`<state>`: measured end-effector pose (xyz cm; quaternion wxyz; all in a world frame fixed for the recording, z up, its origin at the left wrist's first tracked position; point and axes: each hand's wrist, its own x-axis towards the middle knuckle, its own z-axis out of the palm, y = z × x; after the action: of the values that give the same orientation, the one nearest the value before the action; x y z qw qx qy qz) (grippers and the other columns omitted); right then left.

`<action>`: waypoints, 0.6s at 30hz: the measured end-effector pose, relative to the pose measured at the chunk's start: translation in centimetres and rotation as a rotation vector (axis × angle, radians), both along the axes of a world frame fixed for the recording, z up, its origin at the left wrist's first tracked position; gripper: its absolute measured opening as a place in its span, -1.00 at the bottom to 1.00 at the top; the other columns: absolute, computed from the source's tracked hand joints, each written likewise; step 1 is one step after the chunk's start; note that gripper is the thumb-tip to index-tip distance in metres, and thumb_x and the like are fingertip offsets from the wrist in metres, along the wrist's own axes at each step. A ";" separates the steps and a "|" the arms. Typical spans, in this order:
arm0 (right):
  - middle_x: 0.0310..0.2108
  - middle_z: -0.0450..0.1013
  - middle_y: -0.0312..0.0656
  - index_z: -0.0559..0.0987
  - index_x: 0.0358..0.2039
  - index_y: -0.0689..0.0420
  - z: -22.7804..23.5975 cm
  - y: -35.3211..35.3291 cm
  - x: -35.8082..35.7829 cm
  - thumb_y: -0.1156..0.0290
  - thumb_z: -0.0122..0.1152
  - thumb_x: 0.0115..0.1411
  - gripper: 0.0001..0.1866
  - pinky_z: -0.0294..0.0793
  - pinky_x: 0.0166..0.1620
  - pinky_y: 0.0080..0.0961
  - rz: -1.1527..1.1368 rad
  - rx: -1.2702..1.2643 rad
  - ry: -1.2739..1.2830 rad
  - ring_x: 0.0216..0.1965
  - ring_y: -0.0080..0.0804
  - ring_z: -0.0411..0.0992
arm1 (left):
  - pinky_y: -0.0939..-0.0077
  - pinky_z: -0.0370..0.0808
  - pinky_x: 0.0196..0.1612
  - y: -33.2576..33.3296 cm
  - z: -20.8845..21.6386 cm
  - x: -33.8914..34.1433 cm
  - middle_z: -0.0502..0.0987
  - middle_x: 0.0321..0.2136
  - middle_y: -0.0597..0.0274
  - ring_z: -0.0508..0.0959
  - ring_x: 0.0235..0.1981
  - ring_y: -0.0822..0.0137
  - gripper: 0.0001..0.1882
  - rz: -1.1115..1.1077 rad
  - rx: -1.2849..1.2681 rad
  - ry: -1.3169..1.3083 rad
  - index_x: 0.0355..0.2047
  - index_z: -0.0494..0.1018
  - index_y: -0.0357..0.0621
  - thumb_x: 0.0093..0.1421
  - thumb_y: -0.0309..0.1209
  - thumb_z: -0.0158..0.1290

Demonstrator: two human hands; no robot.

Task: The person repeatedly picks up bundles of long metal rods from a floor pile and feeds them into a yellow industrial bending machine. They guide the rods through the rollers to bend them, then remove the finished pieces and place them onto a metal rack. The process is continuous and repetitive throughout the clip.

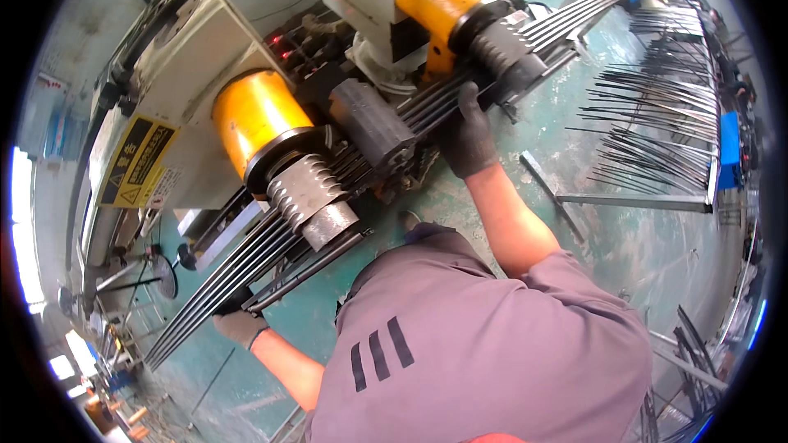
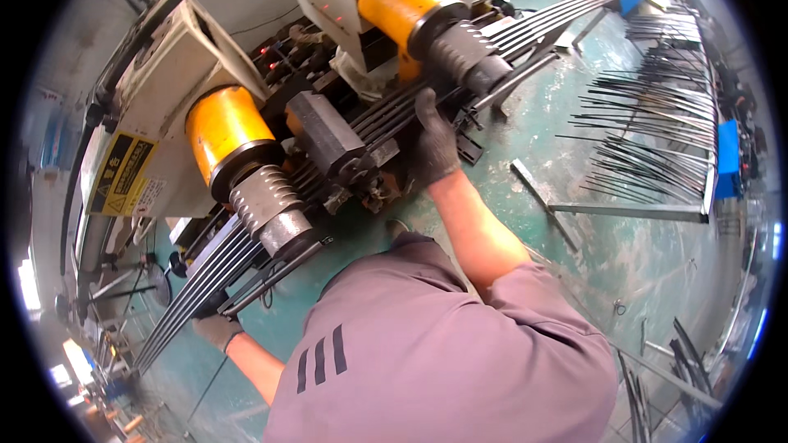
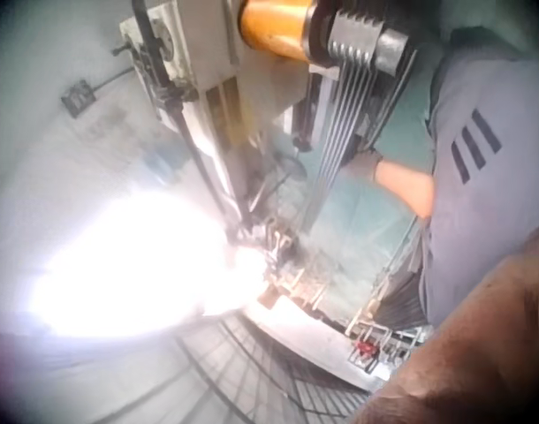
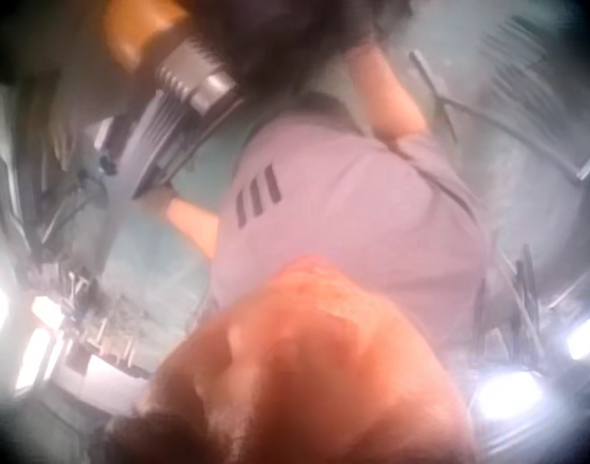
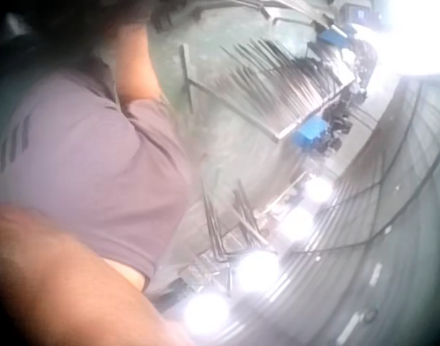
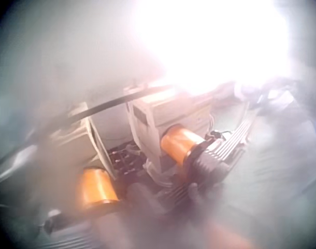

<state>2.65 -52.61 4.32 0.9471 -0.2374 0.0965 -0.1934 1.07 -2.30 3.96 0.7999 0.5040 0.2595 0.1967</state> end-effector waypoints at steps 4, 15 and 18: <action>-0.36 0.49 -0.22 0.48 -0.12 0.13 3.6 0.0 1.1 0.05 0.11 0.30 -0.61 0.50 -0.08 -0.20 -0.062 0.289 0.040 -0.28 -0.23 0.48 | 0.33 0.60 -0.17 0.1 -1.3 -1.5 0.60 -0.21 -0.01 0.62 -0.27 0.17 -0.71 -0.038 0.570 0.131 -0.11 0.49 -0.37 0.17 -0.51 0.04; -0.54 0.44 -0.26 0.52 -0.28 0.13 3.5 0.5 1.9 0.27 0.08 0.31 -0.81 0.55 -0.34 -0.23 -0.131 0.329 0.057 -0.51 -0.31 0.42 | 0.07 0.33 0.23 1.9 13.8 0.0 0.38 0.14 -0.14 0.40 0.15 0.05 -0.47 0.181 0.394 -0.312 0.17 0.28 -0.40 0.38 -0.19 -0.16; -0.53 0.44 -0.24 0.52 -0.31 0.13 4.6 1.0 1.5 0.28 0.09 0.31 -0.82 0.56 -0.34 -0.22 -0.125 0.340 0.124 -0.52 -0.30 0.43 | 0.10 0.29 0.26 -0.6 19.8 -0.8 0.36 0.14 -0.17 0.37 0.18 0.06 -0.42 0.119 1.137 -0.106 0.17 0.29 -0.39 0.40 -0.10 -0.22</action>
<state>4.18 -51.62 8.87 0.9520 -0.0792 0.2005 -0.2175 0.29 -2.89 23.77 0.4024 0.8290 0.1003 0.3751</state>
